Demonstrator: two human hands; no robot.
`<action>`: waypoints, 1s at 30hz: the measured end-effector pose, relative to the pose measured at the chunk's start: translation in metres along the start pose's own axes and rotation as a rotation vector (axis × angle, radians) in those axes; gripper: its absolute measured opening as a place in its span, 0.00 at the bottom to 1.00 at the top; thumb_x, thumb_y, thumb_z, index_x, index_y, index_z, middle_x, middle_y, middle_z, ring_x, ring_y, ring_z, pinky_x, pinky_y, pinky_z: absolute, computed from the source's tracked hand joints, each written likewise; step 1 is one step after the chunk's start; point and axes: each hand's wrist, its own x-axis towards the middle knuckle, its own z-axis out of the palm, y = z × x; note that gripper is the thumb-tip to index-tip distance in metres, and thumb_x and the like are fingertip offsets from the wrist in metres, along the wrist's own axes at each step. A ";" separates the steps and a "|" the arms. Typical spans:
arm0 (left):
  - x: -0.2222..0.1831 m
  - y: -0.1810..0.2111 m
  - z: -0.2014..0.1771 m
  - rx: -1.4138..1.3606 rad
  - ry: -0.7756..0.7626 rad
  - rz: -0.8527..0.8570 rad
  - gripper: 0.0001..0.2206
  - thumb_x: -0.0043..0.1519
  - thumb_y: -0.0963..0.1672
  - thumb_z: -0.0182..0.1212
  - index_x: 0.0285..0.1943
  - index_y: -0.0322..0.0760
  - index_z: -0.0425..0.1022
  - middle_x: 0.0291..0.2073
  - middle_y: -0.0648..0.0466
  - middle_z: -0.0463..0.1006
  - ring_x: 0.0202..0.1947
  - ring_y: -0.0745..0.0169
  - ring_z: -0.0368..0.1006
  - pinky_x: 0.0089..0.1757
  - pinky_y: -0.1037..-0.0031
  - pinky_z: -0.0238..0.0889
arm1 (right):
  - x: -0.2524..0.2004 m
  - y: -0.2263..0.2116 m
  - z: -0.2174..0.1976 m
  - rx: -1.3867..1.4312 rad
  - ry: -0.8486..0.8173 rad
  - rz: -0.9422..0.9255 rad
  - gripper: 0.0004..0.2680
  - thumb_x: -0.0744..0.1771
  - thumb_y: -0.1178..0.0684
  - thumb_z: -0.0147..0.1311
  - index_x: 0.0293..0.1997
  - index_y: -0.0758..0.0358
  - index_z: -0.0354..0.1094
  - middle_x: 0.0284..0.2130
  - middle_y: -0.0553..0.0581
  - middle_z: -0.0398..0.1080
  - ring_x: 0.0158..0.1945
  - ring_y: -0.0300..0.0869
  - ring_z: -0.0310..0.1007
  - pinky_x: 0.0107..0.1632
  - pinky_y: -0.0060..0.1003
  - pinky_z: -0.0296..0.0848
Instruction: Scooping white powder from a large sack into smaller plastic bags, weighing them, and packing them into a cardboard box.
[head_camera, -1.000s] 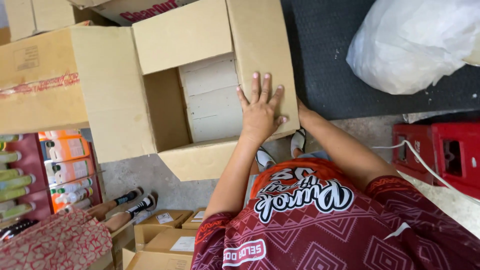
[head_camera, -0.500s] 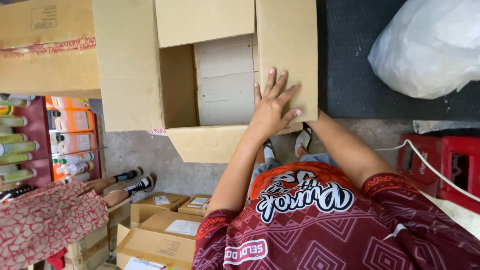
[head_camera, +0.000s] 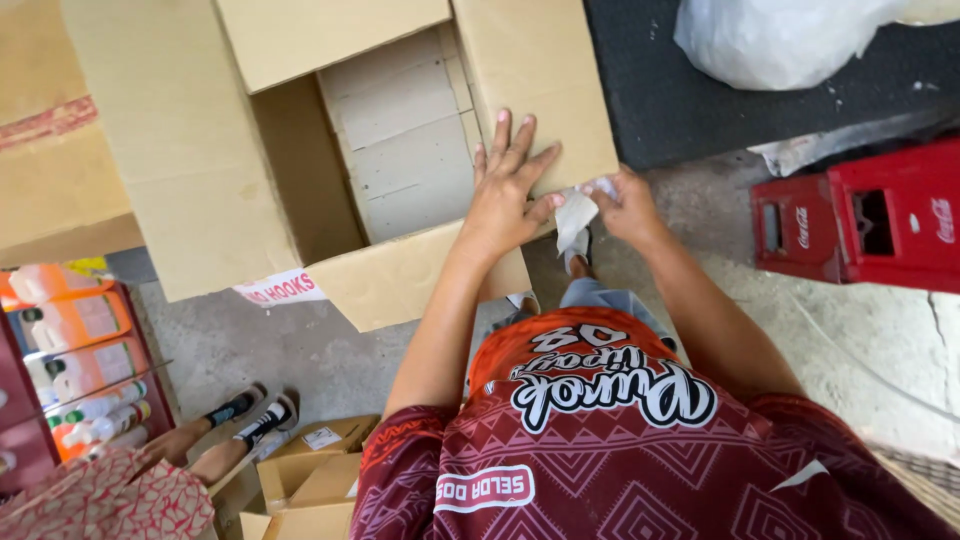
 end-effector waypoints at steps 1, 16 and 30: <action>0.001 0.000 -0.001 -0.009 -0.011 0.007 0.30 0.54 0.48 0.74 0.68 0.44 0.73 0.77 0.44 0.53 0.79 0.40 0.34 0.68 0.33 0.35 | -0.015 -0.015 -0.004 -0.005 0.012 0.010 0.11 0.68 0.62 0.56 0.56 0.66 0.71 0.46 0.57 0.79 0.50 0.40 0.77 0.53 0.36 0.75; -0.026 0.020 -0.056 -0.378 -0.291 0.249 0.19 0.57 0.45 0.75 0.58 0.42 0.80 0.71 0.44 0.62 0.78 0.41 0.37 0.70 0.39 0.19 | -0.088 -0.250 0.008 0.228 -0.001 -0.303 0.12 0.72 0.59 0.54 0.64 0.70 0.65 0.53 0.56 0.73 0.54 0.36 0.72 0.58 0.33 0.73; -0.044 -0.085 -0.149 -0.309 0.414 -0.197 0.06 0.63 0.40 0.65 0.45 0.31 0.82 0.38 0.44 0.83 0.37 0.52 0.80 0.41 0.70 0.71 | 0.090 -0.244 0.153 0.532 -0.251 -0.353 0.10 0.74 0.61 0.54 0.63 0.69 0.66 0.51 0.50 0.73 0.54 0.34 0.71 0.61 0.32 0.71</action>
